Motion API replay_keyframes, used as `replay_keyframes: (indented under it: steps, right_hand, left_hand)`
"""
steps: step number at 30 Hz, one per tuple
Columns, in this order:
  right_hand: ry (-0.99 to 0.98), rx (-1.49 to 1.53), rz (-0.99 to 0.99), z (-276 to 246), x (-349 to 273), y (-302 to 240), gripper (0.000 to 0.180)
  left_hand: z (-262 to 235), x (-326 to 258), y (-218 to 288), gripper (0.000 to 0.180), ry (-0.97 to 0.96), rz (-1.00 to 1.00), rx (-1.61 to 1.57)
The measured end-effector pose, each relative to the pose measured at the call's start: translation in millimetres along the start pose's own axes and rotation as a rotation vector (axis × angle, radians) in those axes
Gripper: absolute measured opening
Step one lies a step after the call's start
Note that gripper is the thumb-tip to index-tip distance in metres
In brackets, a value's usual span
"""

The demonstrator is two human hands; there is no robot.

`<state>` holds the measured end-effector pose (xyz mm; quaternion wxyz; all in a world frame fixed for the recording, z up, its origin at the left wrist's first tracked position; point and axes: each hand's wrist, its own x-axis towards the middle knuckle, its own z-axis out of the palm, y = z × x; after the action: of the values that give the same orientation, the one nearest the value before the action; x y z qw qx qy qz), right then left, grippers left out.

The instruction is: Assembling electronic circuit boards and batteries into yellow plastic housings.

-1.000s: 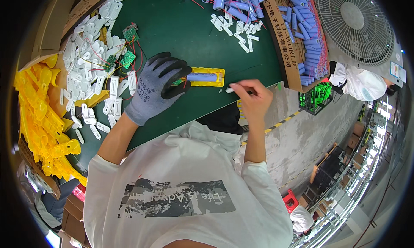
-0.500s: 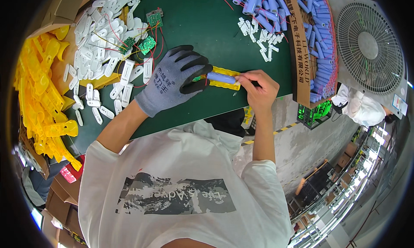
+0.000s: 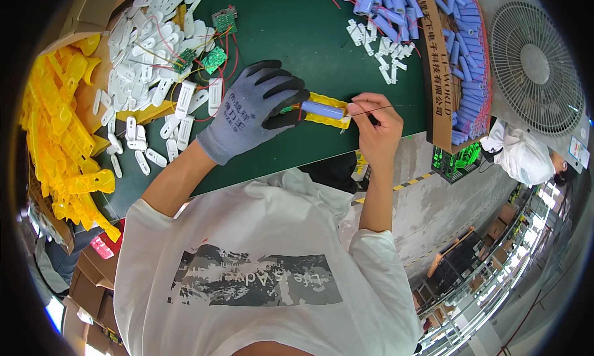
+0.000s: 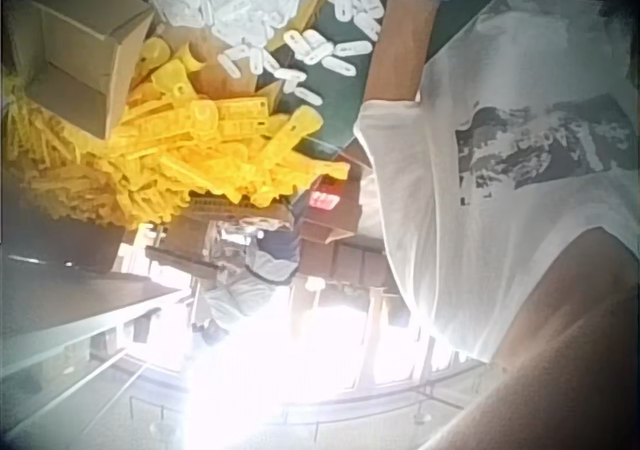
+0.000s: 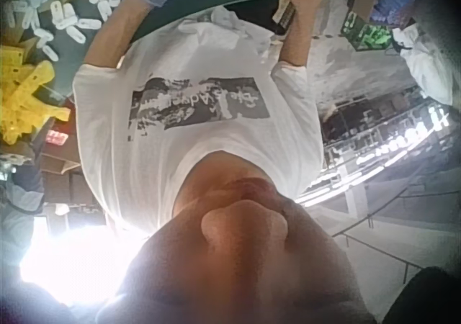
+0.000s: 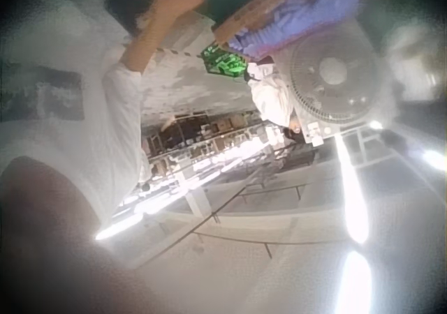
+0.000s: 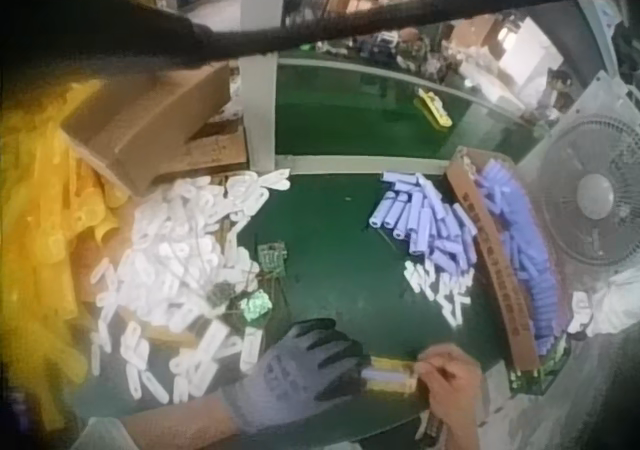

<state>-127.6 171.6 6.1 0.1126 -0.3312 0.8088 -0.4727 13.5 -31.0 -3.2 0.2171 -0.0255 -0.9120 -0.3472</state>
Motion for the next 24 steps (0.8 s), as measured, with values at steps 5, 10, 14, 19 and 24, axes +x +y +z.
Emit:
replay_keyframes:
  steps: [5,10,14,19,24]
  right_hand:
    - [-0.006,0.015,0.058,-4,-1,2,0.006]
    - [-0.011,0.058,0.091,-5,3,6,0.005]
    - [-0.064,0.002,-0.088,1,0,4,0.008]
    - [-0.012,0.04,0.043,-2,-11,1,0.022]
    - [-0.107,0.044,0.146,-9,-25,-8,0.02]
  left_hand:
    - [7,1,1,0.031,0.037,0.005,-0.011]
    - [9,0,-2,0.032,0.036,-0.014,-0.002]
    - [5,-2,-3,0.032,0.025,-0.012,0.03]
    - [9,-2,-4,0.033,0.002,0.036,0.039]
    - [10,-5,-2,0.038,0.087,0.097,0.095]
